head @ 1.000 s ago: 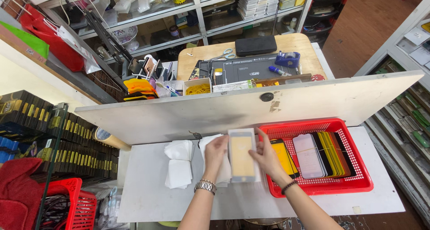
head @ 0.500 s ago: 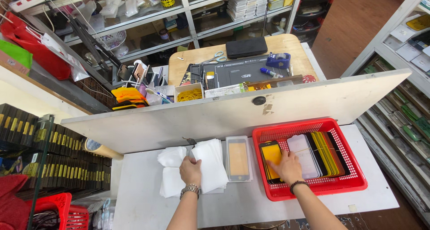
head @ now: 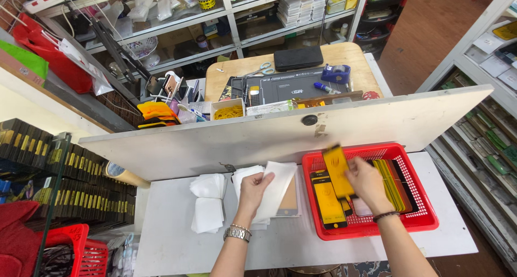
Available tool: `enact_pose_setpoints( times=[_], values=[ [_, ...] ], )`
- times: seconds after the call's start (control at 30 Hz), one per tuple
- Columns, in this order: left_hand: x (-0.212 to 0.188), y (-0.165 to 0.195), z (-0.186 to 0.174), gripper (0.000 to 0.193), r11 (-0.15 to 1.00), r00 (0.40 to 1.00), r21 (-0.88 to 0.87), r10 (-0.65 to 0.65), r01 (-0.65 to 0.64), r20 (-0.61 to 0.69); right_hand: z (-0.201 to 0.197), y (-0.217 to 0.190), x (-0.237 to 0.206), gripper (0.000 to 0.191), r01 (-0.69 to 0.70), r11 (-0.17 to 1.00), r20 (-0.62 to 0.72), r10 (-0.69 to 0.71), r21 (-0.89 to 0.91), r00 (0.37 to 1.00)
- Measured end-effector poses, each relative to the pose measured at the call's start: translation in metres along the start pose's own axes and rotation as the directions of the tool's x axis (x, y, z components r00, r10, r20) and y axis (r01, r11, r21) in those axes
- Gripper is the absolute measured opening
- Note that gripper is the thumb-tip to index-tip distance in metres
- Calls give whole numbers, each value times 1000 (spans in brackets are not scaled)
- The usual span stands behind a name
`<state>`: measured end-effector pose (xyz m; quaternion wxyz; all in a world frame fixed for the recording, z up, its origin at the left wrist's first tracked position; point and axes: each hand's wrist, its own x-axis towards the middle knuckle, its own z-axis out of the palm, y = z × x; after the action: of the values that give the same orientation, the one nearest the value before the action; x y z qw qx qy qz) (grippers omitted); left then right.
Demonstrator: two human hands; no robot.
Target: The person wraps phone cases and phone accessories in white paper sleeves at a shop counter, folding the paper around each item and placing the wrapped items into a red basket. They handle yellow phone cases, a black phone, and black packaged accessories one at a time.
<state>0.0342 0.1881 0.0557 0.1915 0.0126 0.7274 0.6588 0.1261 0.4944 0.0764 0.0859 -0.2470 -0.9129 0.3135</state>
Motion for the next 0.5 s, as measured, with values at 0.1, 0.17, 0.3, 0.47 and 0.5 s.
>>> enact_pose_setpoints(
  times=[0.1, 0.17, 0.3, 0.47, 0.5],
  values=[
    [-8, 12, 17, 28, 997, 994, -20, 80, -78, 69, -27, -38, 1, 28, -30, 798, 23, 20, 602, 1000],
    [-13, 21, 26, 21, 992, 990, -76, 104, -96, 100, -29, -63, -4, 37, -30, 338, 59, -76, 941, 995],
    [-18, 36, 38, 24, 985, 983, -125, 133, -117, 127, -19, -86, -13, 44, -96, 198, 112, -70, 975, 991],
    [-22, 42, 34, 28, 974, 982, -223, 83, -44, 168, -19, -81, -14, 50, -146, 294, 169, -55, 945, 984],
    [-22, 42, 31, 28, 974, 980, -220, 88, -47, 180, -21, -80, -13, 49, -137, 392, 187, -91, 909, 978]
  ],
)
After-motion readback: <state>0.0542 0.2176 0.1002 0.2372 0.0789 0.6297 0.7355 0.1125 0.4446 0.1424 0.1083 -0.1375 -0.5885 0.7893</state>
